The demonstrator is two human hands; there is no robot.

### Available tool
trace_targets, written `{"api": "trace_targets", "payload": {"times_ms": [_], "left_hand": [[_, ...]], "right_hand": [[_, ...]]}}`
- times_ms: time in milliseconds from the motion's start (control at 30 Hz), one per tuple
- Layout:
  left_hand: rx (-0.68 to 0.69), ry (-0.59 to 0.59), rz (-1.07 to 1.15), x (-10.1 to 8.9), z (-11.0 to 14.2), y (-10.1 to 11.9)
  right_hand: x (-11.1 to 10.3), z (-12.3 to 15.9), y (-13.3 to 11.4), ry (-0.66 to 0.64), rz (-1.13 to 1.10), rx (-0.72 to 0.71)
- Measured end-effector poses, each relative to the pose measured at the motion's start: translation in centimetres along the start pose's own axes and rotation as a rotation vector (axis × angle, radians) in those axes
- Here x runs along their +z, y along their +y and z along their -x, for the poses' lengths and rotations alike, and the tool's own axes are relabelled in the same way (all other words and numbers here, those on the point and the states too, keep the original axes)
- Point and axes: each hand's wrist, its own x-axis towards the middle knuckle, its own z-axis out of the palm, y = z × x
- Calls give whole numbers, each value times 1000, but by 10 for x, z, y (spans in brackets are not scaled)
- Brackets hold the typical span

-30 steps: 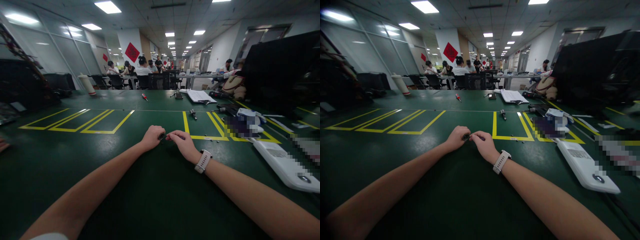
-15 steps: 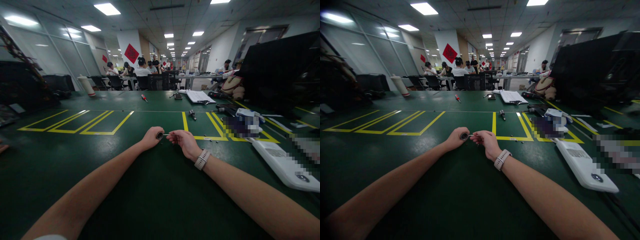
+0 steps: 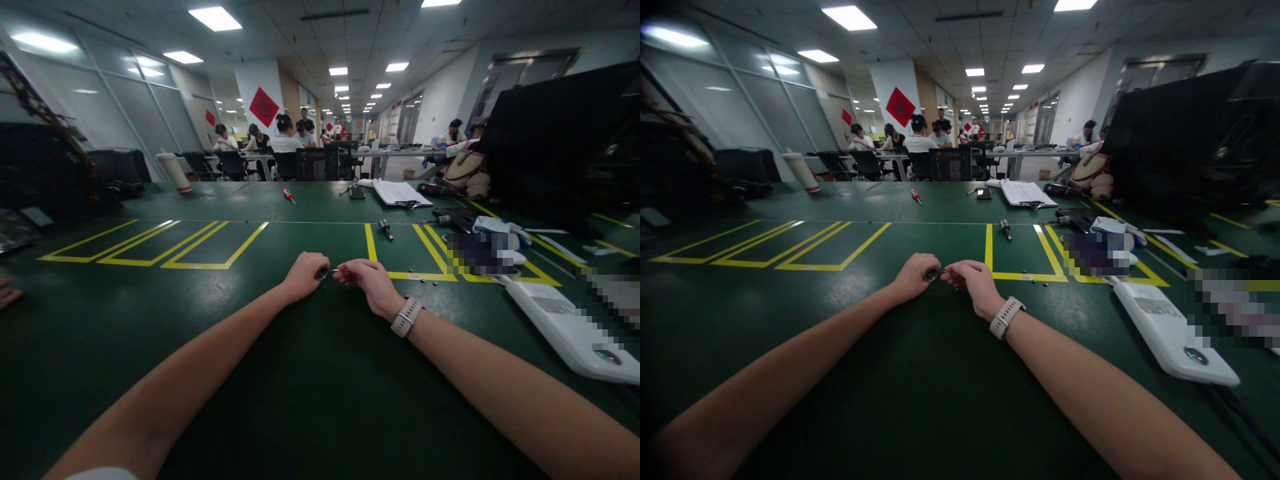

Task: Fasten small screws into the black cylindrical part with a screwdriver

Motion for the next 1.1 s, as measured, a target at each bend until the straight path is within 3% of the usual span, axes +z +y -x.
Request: {"api": "trace_targets", "payload": {"times_ms": [600, 1100], "left_hand": [[-32, 45, 245, 2, -2, -8], [-110, 97, 151, 4, -2, -10]], "right_hand": [[-10, -12, 6, 8, -173, 148], [-4, -5, 7, 147, -67, 7]]}}
